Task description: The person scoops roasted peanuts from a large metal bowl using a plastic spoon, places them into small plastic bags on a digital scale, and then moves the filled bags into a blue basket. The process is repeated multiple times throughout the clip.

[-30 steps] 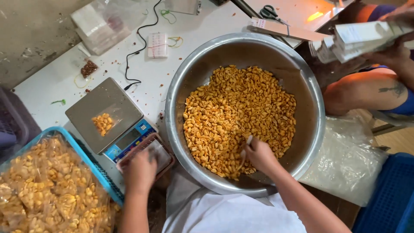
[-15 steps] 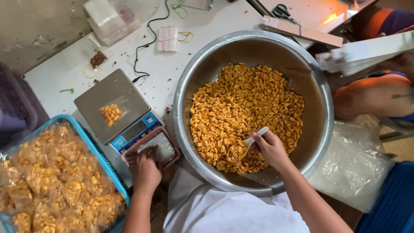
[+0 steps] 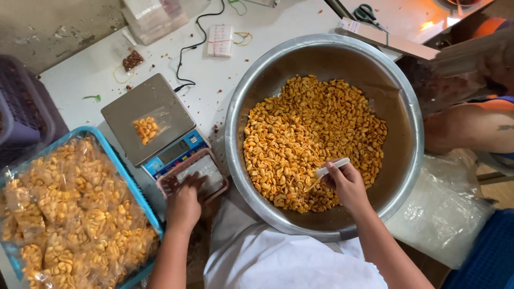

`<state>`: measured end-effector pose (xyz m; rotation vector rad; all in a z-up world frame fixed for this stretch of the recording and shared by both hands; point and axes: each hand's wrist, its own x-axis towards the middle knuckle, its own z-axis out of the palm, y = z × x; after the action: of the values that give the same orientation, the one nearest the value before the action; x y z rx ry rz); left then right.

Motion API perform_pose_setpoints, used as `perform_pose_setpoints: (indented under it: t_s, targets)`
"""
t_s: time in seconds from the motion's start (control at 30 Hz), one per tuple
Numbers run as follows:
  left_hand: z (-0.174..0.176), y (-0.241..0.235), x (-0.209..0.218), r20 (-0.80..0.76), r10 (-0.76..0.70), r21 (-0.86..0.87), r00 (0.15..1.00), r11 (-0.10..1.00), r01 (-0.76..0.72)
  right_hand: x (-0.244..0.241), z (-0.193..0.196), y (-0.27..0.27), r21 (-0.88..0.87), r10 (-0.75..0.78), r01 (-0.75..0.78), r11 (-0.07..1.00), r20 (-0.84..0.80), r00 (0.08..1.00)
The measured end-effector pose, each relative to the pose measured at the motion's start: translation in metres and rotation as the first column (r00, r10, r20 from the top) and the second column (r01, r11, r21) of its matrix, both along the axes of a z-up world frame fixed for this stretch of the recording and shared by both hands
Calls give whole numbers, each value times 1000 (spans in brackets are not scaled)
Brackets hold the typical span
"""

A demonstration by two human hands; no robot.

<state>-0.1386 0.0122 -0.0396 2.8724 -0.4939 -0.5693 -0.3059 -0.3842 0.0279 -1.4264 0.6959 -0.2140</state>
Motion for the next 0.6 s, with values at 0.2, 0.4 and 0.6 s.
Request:
perform_pose_setpoints:
  t_s: [0.2,0.4,0.6]
  targets:
    - [-1,-4,-1,589,10,-76,808,996,43,-3,-29,-5,26,-197,196,980,65,978]
    - [41,-52,3,-398,181,-914,900,-163,-371,-10,-30,-23,-106,-156,153,982,-22,987]
    - [93,-139,-50,-277,-312,-961,909,104,-258,17,43,-17,-139,-112,119,983,58,992]
